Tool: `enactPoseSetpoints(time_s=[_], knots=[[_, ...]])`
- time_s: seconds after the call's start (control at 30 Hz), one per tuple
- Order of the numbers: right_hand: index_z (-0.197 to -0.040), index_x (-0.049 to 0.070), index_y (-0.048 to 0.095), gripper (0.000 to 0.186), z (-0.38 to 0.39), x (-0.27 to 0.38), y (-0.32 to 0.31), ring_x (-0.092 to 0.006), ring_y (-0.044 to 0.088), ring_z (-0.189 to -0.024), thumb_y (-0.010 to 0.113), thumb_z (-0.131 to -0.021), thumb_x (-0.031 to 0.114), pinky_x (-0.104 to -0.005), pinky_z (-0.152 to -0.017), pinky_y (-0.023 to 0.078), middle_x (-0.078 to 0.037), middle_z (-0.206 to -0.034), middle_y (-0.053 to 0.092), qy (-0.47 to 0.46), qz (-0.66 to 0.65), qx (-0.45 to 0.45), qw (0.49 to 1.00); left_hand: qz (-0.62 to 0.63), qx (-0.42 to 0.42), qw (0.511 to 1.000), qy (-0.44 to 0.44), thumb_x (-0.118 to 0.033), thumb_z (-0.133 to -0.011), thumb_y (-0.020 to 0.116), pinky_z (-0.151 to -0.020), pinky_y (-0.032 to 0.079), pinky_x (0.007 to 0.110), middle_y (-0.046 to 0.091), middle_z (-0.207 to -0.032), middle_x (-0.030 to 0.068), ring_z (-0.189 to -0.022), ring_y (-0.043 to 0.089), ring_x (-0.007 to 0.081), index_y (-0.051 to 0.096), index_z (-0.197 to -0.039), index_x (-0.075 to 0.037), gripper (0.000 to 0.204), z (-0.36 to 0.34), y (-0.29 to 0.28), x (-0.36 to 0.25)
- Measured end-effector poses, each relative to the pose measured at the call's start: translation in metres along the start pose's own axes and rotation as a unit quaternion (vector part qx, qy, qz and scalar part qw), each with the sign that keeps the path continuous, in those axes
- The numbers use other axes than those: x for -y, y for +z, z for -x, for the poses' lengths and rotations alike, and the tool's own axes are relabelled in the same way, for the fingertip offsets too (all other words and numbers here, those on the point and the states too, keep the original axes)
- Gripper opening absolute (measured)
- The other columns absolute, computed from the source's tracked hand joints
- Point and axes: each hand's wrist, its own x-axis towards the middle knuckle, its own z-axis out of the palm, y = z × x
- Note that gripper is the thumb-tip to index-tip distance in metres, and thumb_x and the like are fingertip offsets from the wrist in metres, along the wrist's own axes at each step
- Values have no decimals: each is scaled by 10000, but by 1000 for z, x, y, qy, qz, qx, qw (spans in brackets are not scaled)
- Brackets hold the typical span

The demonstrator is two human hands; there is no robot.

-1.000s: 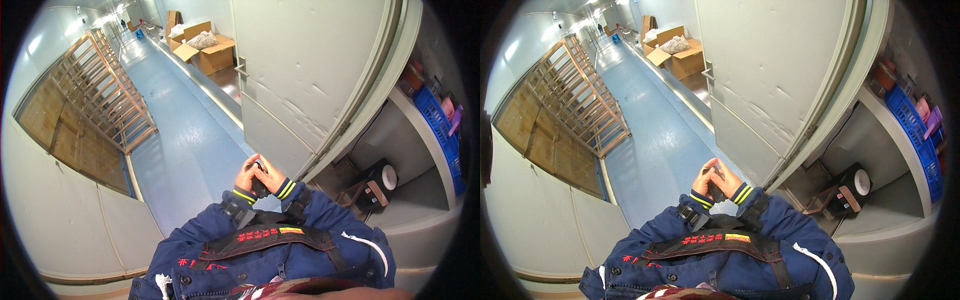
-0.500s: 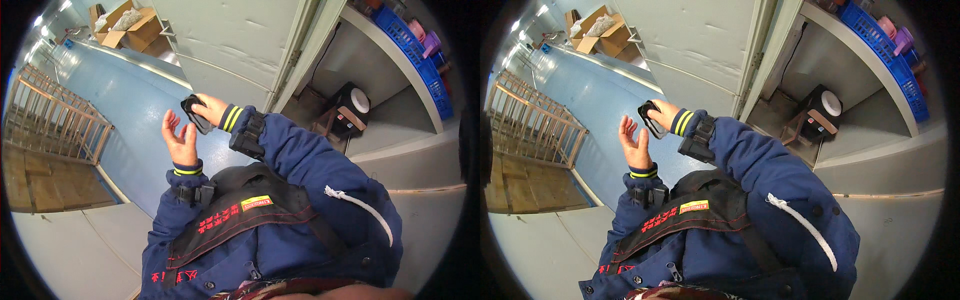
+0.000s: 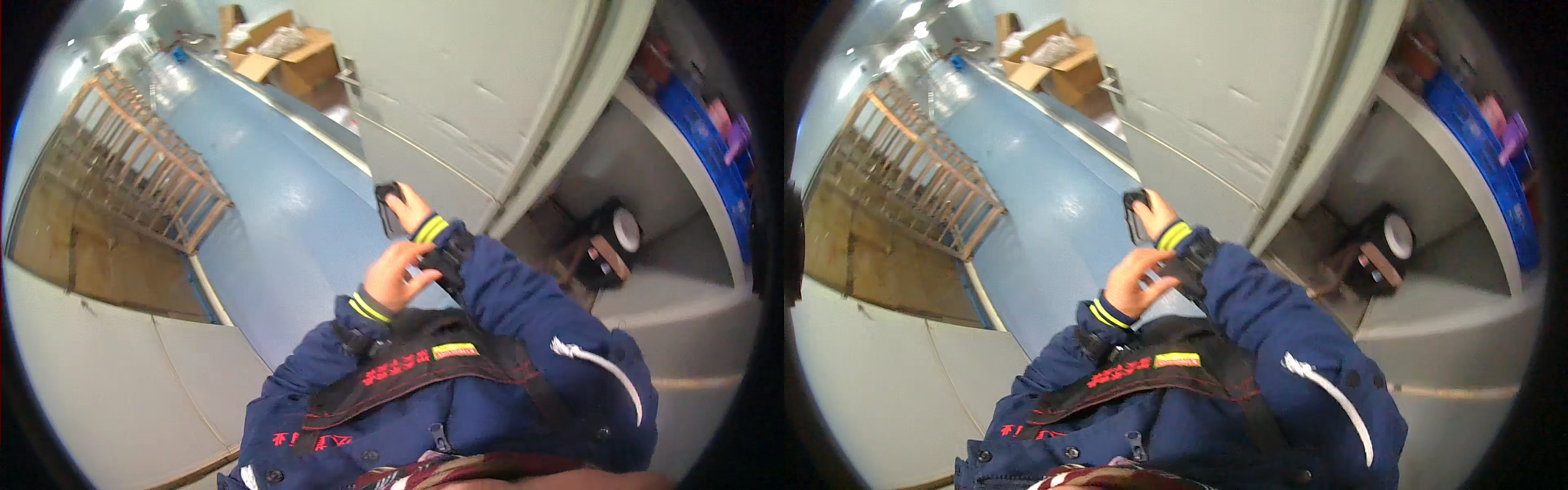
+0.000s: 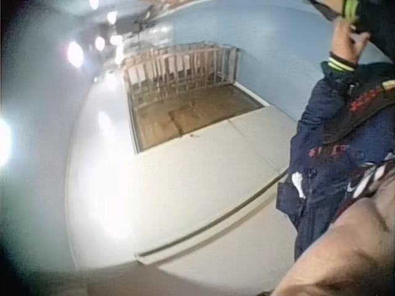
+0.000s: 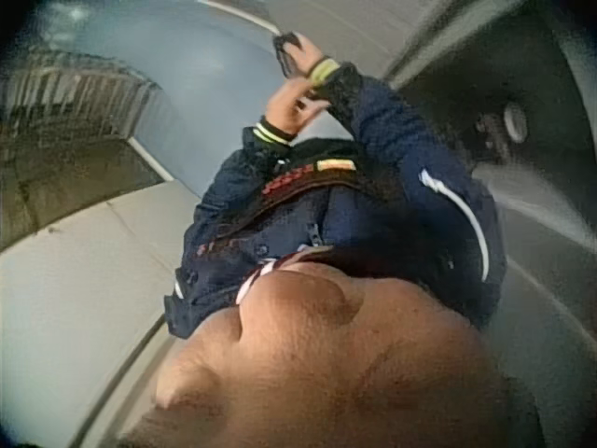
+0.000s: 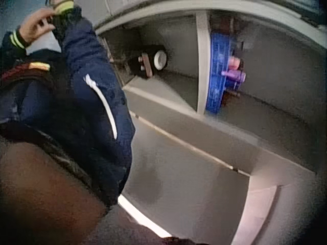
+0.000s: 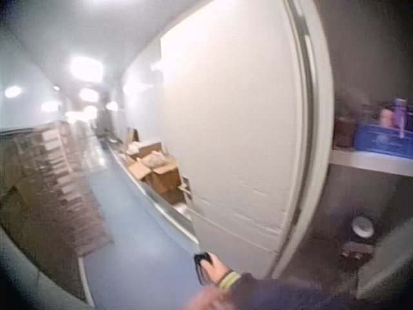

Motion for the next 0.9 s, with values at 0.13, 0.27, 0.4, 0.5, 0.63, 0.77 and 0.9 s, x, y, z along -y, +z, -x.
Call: enactPoseSetpoints(time_s=[0.13, 0.27, 0.4, 0.5, 0.63, 0.77, 0.9], knots=[[-1183, -8, 507, 410, 7, 3, 0, -284, 583, -1006, 533, -878, 265, -363, -898, 436, -197, -1068, 610, 80, 32, 14, 996, 28, -3, 999, -17, -146, -795, 701, -652, 535, 286, 586, -970, 132, -790, 617, 226, 595, -1130, -62, 361, 5, 2, -1], [-1190, 0, 504, 409, 9, -14, 3, -293, 586, -1002, 532, -878, 263, -364, -892, 440, -200, -1059, 612, 87, 16, 35, 995, -19, 26, 999, -29, -154, -841, 647, -703, 524, 288, 585, -931, 140, -789, 622, 236, 600, -1129, -58, 307, 8, -1, -1], [-1195, -4, 494, 404, 9, -2, 5, -289, 574, -1025, 534, -883, 249, -357, -901, 432, -194, -1067, 606, 78, -8, 53, 995, 35, 50, 995, -75, -184, -899, 576, -766, 512, 277, 581, -876, 112, -808, 619, 207, 599, -1140, -42, 280, 9, -4, 5], [-1200, -2, 489, 397, 11, 9, 4, -275, 573, -1021, 533, -884, 234, -356, -905, 431, -187, -1077, 602, 65, 16, 62, 996, 221, 50, 963, -148, -222, -938, 525, -787, 516, 278, 589, -877, 59, -832, 604, 158, 588, -1158, -28, 300, 17, 5, 25], [-1223, -9, 467, 400, 21, 20, 6, -249, 556, -1034, 521, -895, 214, -341, -918, 421, -170, -1098, 591, 61, 11, 80, 995, 388, 59, 889, -237, -258, -957, 493, -801, 521, 283, 595, -918, 25, -858, 585, 125, 578, -1170, -15, 333, 23, 4, 31], [-1225, -5, 466, 413, 26, 12, 6, -296, 553, -1071, 529, -882, 216, -358, -928, 418, -196, -1121, 584, 64, 31, 75, 995, 440, 88, 846, -287, -285, -948, 511, -792, 521, 271, 599, -965, 23, -860, 583, 113, 557, -1173, 8, 372, 24, 0, 34], [-1237, 8, 463, 435, 29, 9, 9, -315, 554, -1076, 537, -873, 235, -364, -927, 423, -217, -1129, 577, 68, 45, 83, 993, 440, 118, 834, -311, -287, -948, 510, -809, 517, 272, 593, -1041, 37, -873, 580, 110, 550, -1183, 7, 379, 28, 0, 48]])
